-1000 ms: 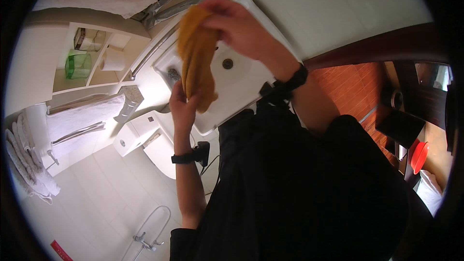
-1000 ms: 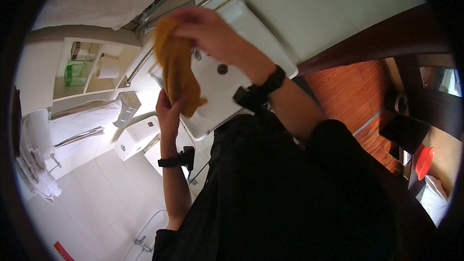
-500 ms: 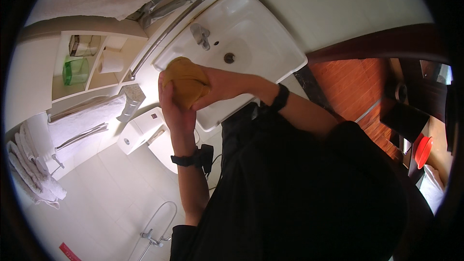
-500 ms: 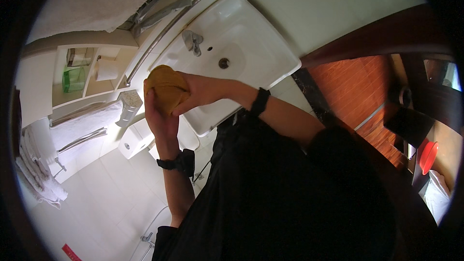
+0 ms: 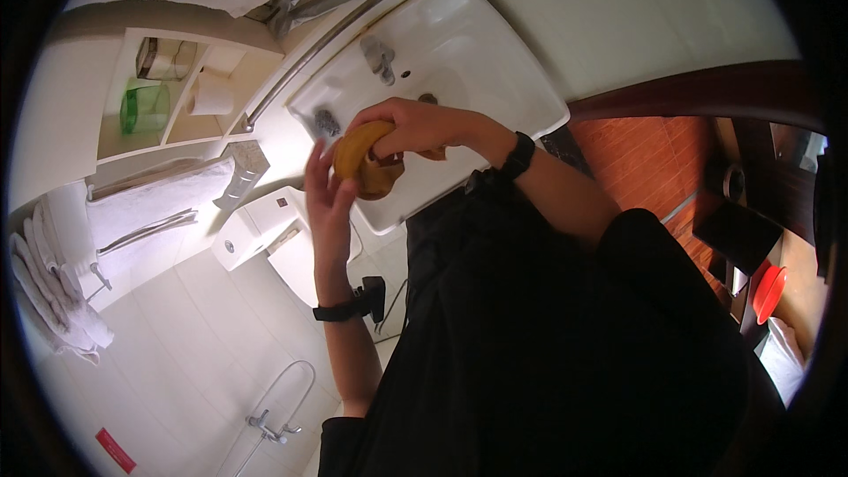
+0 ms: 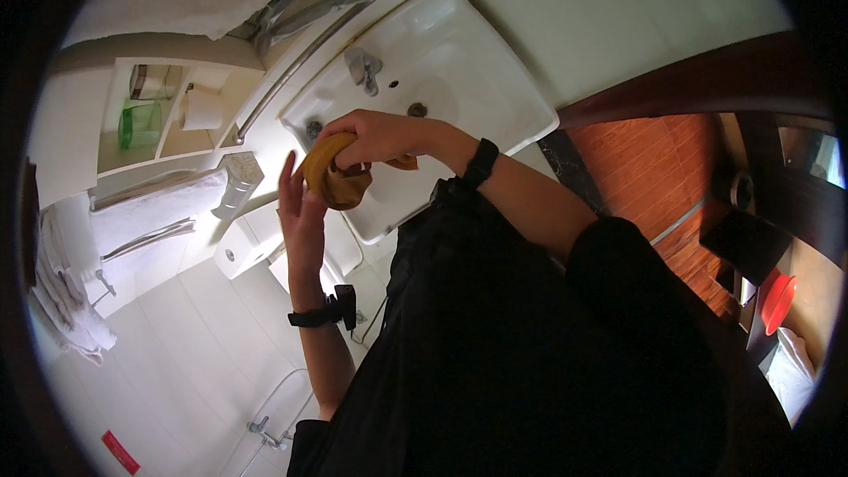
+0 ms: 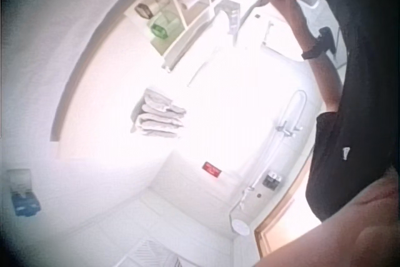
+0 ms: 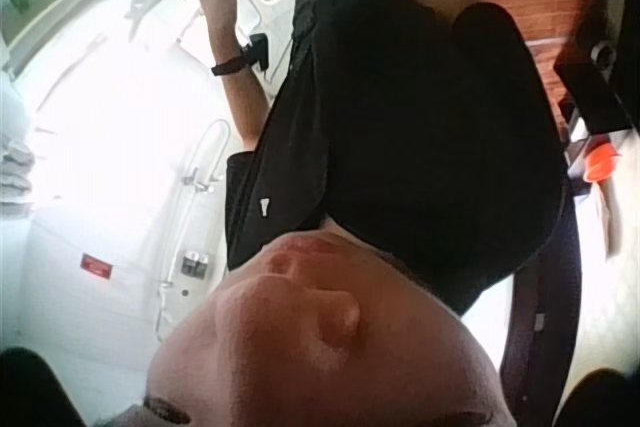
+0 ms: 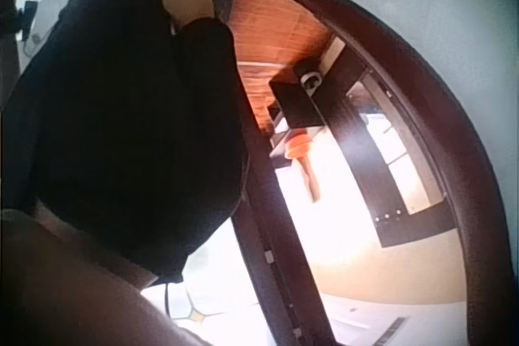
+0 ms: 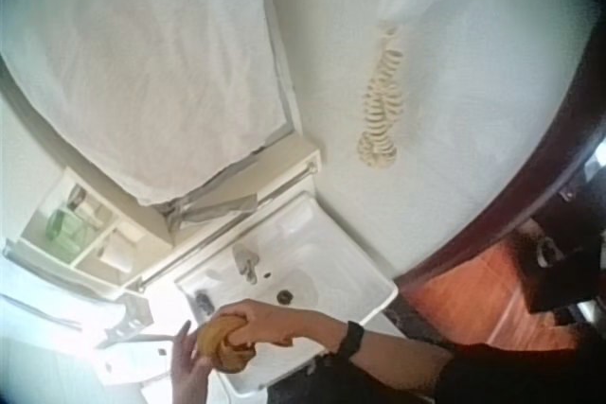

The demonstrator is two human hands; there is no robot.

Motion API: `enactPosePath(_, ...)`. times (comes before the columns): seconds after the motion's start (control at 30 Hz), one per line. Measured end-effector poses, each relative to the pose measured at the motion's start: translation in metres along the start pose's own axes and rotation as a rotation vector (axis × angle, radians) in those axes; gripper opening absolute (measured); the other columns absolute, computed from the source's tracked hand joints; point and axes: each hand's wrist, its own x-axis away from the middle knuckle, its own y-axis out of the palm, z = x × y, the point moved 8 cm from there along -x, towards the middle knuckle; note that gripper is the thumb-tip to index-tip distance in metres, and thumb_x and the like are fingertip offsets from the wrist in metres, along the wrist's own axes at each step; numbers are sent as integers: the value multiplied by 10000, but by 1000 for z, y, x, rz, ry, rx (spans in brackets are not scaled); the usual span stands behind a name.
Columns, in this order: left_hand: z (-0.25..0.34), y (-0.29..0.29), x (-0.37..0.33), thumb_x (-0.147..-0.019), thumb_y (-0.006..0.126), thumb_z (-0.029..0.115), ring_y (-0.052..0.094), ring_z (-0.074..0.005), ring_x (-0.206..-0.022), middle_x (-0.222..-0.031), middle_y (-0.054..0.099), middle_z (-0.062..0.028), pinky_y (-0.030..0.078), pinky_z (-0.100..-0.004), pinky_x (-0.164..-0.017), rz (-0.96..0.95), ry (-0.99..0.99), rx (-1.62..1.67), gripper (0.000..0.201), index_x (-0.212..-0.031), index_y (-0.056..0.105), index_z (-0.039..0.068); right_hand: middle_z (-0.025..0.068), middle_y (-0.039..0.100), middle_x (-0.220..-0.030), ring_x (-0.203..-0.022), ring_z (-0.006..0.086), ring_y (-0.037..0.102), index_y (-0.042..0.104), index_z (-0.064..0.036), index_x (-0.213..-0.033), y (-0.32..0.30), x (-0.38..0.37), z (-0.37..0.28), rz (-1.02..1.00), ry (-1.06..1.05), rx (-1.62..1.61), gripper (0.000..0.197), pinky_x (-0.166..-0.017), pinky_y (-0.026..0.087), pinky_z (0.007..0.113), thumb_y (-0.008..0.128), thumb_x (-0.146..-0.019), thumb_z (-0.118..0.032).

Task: The person scrubs a toilet and bathroom fixtures, then washes out a scouring pad and a cloth at a sink, using the cloth to wipe the sink and parts of a door frame.

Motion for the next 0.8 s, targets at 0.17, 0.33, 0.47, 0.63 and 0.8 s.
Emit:
enactPosePath(0.17,-27,-10,-24,-1063,603,210,620,-225,-1238,-1408,568,-142,547,-348,-1022,184,-97,36,539,-1523,402,11,80,662,-1180,-988,104,643,518,-71,-1486,-8,-21,18,189,-151,-122,514,-851,570,287,651,-1028,-261)
enactPosePath(0.33,-50,-17,-32,-1095,560,203,603,-265,-1271,-1381,561,-156,603,-408,-1003,303,-92,444,445,-1488,446,30,49,524,-1456,-1318,126,494,410,-107,-1595,9,-32,32,222,-121,-343,589,-1129,411,312,416,-1137,-476)
enactPosePath(0.47,-54,2,-34,-1108,533,366,581,-244,-1287,-1343,574,-115,564,-415,-1013,139,-33,-74,499,-1479,417,51,112,549,-1447,-1288,175,514,441,-17,-1515,40,-31,39,152,-152,-388,731,-1138,381,348,251,-1126,-607)
enactPosePath(0.63,-68,14,-33,-1078,598,331,643,-236,-1139,-1266,612,-108,573,-411,-939,73,-248,587,464,-1419,469,45,122,628,-1380,-1299,180,559,531,-12,-1443,6,-19,40,147,-137,10,548,-1099,439,359,365,-1140,-437)
enactPosePath(0.8,-65,12,-25,-1043,599,233,646,-220,-1068,-1206,623,-93,581,-421,-905,61,-371,414,422,-1406,495,44,89,465,-1599,-1454,286,475,528,-177,-1500,5,16,-11,389,-699,1142,575,-1131,469,420,654,-952,-55)
